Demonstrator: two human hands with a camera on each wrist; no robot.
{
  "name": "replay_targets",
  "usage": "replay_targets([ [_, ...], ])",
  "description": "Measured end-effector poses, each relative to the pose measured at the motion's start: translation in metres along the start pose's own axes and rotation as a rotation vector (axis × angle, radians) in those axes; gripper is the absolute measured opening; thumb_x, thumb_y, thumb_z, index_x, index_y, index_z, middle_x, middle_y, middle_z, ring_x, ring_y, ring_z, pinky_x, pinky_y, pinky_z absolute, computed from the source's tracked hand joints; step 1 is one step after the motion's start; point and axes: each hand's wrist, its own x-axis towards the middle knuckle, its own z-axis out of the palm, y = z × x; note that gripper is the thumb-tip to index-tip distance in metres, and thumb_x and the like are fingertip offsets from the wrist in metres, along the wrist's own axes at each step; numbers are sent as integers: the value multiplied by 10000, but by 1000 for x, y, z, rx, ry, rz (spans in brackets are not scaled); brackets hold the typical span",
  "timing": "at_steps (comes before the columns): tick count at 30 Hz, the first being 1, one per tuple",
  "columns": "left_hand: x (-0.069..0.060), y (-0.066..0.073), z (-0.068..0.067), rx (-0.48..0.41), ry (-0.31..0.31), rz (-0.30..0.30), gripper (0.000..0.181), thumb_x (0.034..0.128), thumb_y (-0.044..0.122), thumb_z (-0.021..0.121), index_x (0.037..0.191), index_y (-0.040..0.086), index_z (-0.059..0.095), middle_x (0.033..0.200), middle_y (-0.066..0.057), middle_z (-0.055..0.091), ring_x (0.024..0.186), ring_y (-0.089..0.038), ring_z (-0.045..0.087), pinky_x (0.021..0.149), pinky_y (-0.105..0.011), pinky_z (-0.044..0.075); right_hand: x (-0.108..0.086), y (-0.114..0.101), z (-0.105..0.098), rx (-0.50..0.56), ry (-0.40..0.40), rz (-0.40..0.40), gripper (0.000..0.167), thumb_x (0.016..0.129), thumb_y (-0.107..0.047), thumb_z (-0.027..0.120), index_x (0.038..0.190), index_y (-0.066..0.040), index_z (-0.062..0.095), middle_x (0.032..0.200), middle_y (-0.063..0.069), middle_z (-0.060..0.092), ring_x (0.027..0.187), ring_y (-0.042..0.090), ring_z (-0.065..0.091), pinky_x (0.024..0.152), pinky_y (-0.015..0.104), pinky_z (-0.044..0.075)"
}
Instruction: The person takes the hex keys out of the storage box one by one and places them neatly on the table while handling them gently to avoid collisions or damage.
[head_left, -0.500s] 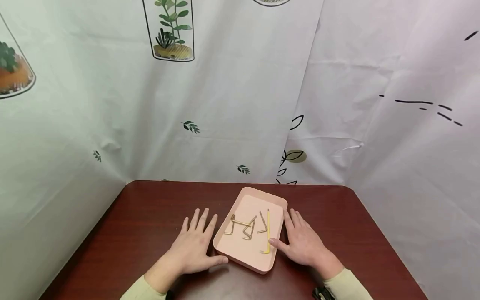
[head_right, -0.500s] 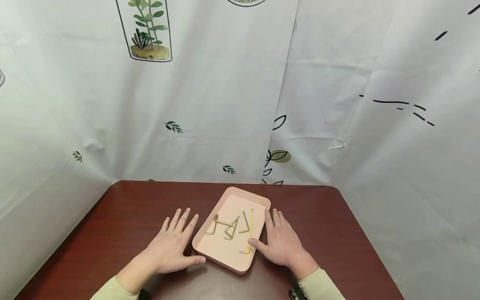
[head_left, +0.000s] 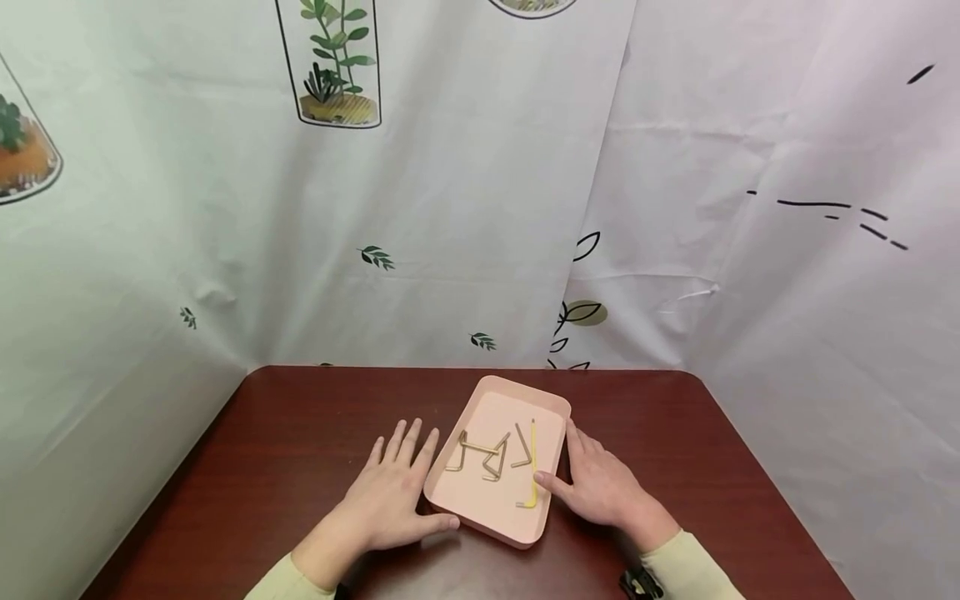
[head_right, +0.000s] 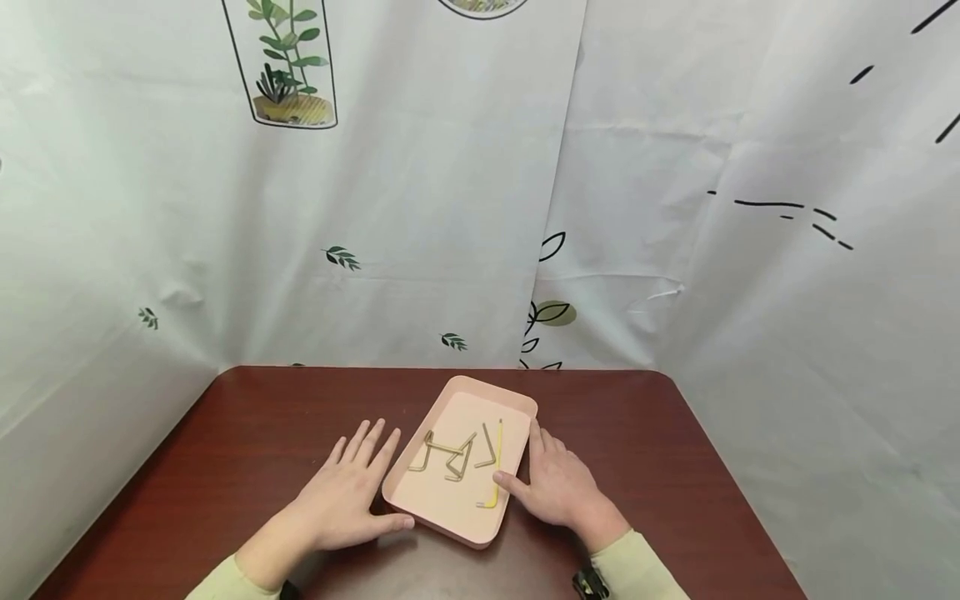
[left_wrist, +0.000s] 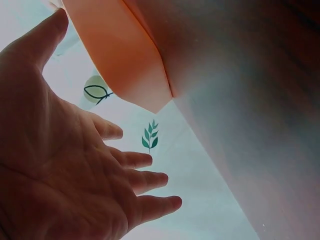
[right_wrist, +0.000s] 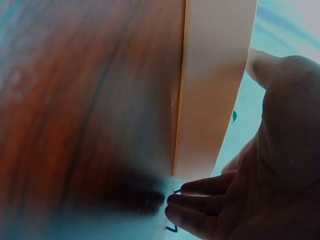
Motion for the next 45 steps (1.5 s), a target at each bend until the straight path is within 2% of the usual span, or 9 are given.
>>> replay_targets([
  [6, 3, 1, 1, 6, -4, 6, 1331, 840, 949, 637, 1726, 4, 332, 1764, -321, 278, 1644, -522, 250, 1243, -718, 311, 1, 1, 3, -3, -14, 26, 1130, 1022, -698, 664, 1665, 154, 292, 1651, 355, 455, 1484, 505, 519, 1155, 621, 474],
  [19, 7, 2, 1, -1, -17, 19, 1311, 860, 945, 615, 1718, -9, 344, 1763, -328, 274, 1642, -528, 251, 1264, -674, 314, 9, 2, 6, -10, 29, 2, 1072, 1039, -599, 707, 1680, 138, 265, 1576, 337, 541, 1447, 492, 548, 1113, 627, 504],
  [26, 10, 2, 0, -3, -13, 24, 1293, 871, 916, 638, 1718, -13, 338, 1764, -330, 267, 1646, -526, 239, 1269, -672, 308, 13, 3, 7, 3, 15, -13, 1010, 1052, -494, 711, 1666, 167, 257, 1660, 381, 415, 1534, 508, 452, 1182, 607, 455],
  [33, 14, 2, 0, -17, -4, 26, 1269, 883, 893, 648, 1716, -15, 343, 1770, -323, 259, 1654, -518, 224, 1276, -663, 302, 16, 1, 8, 20, 7, -28, 969, 1042, -352, 736, 1667, 179, 220, 1689, 379, 361, 1565, 490, 410, 1220, 584, 420],
  [45, 28, 14, -2, -49, -11, 51, 1222, 894, 819, 711, 1739, 30, 317, 1765, -321, 275, 1653, -506, 237, 1290, -634, 299, 16, -1, 11, 1, -33, 15, 936, 1039, -305, 675, 1658, 206, 193, 1703, 407, 312, 1599, 548, 326, 1256, 602, 366],
])
